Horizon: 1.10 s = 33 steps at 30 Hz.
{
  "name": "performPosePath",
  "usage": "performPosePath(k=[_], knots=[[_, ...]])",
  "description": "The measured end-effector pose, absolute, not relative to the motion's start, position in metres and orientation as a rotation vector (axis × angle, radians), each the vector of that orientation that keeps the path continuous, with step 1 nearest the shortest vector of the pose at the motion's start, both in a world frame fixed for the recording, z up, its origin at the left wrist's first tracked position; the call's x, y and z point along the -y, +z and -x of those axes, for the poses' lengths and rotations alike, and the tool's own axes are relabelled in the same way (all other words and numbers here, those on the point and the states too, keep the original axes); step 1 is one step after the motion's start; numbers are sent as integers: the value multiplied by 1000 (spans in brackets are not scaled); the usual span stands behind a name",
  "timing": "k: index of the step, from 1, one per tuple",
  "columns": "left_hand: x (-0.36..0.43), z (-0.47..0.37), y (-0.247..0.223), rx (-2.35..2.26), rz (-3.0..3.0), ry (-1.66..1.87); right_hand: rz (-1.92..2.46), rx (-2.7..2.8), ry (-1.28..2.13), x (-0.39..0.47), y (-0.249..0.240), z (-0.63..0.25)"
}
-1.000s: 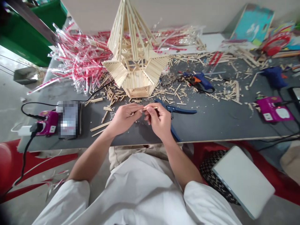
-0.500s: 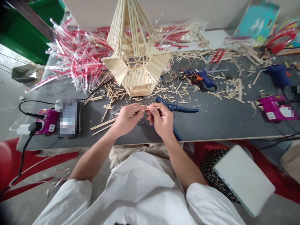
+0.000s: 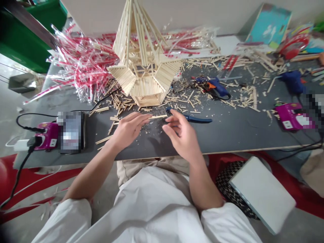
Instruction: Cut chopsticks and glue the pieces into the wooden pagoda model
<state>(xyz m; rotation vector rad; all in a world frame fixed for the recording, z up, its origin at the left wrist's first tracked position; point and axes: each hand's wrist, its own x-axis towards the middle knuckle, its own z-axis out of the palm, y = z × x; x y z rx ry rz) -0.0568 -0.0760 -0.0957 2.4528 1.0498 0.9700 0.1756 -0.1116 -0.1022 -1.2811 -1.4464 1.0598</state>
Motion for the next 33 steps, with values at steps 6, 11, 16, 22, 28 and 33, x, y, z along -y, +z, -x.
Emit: performPosePath(k=[6,11,16,22,28,33], knots=[[76,59,-103,-1234,-2392,1002,1759,2210,314,117,-114,-236],[76,62,-106,-1395,-2300,1027,1791,2428,19,118,-118,-244],[78,61,-108,-1378,-2225,1031,1833,2516,-54,120,-103,-242],[81,58,-108,-1462,-2170,993,1742,2362,314,126,-83,-235],[86,51,-107,-1547,-2128,1117,1628,2167,971,124,-60,-208],[89,48,-110,-1563,-2185,1189,1642,1960,1207,119,-53,-189]])
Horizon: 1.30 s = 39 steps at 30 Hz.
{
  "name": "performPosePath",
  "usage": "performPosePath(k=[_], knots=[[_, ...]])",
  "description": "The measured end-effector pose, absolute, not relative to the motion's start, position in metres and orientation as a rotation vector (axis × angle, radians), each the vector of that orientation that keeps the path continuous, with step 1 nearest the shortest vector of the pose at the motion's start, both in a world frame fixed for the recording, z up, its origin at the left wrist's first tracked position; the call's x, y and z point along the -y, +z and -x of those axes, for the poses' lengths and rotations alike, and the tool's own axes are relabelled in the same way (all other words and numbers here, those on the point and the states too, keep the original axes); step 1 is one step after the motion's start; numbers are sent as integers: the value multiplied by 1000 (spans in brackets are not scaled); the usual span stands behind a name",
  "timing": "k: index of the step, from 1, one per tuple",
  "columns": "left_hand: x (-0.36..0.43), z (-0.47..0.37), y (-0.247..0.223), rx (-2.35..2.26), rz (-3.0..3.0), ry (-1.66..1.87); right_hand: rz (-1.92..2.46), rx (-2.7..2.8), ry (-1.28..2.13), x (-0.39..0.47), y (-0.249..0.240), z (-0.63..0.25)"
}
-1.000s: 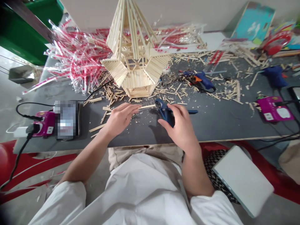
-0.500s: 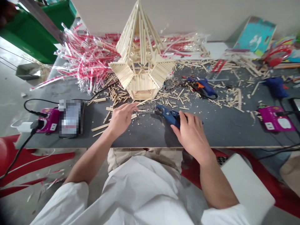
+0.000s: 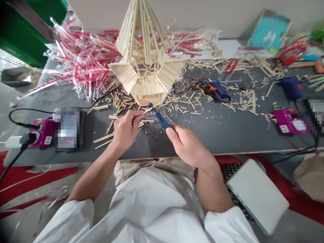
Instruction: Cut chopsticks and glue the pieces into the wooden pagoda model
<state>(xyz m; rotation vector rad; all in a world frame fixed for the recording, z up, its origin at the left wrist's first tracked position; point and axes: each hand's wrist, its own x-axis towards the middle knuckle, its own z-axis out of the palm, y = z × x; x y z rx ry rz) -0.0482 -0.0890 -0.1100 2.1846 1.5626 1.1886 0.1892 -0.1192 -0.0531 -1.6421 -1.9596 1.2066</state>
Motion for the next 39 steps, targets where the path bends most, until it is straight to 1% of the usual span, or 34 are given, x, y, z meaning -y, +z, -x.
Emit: performPosePath(k=[7,13,24,39], knots=[[92,43,-112,-1531,-2231,1167,1536,1849,1253,127,-60,-172],[94,43,-110,-1584,-2273,1118,1533,1864,1220,129,-62,-165],[94,43,-112,-1562,-2346,1150,1581,1833,1161,134,-62,-161],[96,44,-111,-1569,-2414,1093,1537,1860,1167,133,-61,-159]])
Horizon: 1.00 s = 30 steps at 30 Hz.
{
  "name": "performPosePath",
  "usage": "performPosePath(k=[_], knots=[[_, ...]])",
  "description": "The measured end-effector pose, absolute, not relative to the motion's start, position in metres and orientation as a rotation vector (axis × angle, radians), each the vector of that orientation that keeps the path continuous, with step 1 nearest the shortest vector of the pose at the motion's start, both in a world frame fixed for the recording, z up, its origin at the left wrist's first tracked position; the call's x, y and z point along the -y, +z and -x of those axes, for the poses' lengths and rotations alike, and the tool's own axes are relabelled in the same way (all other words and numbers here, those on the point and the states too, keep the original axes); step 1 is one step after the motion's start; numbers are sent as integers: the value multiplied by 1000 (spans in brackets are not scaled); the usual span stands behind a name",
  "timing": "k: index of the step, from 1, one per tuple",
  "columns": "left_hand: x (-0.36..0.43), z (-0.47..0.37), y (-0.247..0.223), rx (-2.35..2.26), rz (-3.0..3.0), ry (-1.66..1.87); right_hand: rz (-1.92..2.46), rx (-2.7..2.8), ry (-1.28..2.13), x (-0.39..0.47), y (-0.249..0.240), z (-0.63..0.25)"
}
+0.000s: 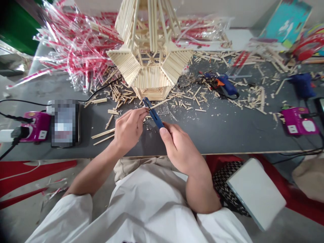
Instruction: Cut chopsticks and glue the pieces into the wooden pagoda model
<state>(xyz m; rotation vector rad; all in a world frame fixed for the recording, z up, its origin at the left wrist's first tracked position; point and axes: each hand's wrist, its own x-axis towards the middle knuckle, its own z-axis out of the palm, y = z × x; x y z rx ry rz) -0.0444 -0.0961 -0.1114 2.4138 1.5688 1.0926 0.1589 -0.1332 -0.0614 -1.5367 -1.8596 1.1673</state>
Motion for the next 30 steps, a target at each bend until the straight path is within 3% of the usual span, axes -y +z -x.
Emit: performPosePath(k=[30], knots=[[92,37,-101,-1549,-2509,1212,1697,1981,837,135,-87,-153]])
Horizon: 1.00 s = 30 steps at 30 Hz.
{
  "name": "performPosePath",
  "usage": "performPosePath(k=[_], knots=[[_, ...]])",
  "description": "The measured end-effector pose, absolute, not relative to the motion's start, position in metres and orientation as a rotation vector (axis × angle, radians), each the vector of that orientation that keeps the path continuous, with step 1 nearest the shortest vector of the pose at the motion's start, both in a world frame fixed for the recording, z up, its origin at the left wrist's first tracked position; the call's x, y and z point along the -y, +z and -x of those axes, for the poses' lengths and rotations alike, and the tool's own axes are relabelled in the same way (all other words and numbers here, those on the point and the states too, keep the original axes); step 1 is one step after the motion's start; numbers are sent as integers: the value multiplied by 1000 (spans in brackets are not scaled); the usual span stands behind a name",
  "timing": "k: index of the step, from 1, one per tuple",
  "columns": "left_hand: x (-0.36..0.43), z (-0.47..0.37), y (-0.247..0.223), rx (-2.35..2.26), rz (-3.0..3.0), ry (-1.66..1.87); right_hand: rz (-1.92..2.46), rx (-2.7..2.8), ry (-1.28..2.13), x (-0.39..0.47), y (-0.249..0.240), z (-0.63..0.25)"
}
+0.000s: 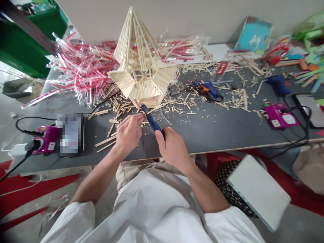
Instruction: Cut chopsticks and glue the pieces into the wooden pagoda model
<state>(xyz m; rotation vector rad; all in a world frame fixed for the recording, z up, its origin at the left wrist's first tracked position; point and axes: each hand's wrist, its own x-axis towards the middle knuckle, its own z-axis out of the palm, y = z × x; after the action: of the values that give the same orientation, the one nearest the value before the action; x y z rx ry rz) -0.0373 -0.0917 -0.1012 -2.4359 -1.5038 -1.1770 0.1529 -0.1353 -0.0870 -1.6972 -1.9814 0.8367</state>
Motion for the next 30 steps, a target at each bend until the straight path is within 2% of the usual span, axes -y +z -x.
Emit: performPosePath(k=[20,30], knots=[[101,44,-96,1687,2632,-936,2019,2269,641,144,-83,-156],[99,53,-95,1657,2546,-942,2053,2298,10,150,-95,-153]])
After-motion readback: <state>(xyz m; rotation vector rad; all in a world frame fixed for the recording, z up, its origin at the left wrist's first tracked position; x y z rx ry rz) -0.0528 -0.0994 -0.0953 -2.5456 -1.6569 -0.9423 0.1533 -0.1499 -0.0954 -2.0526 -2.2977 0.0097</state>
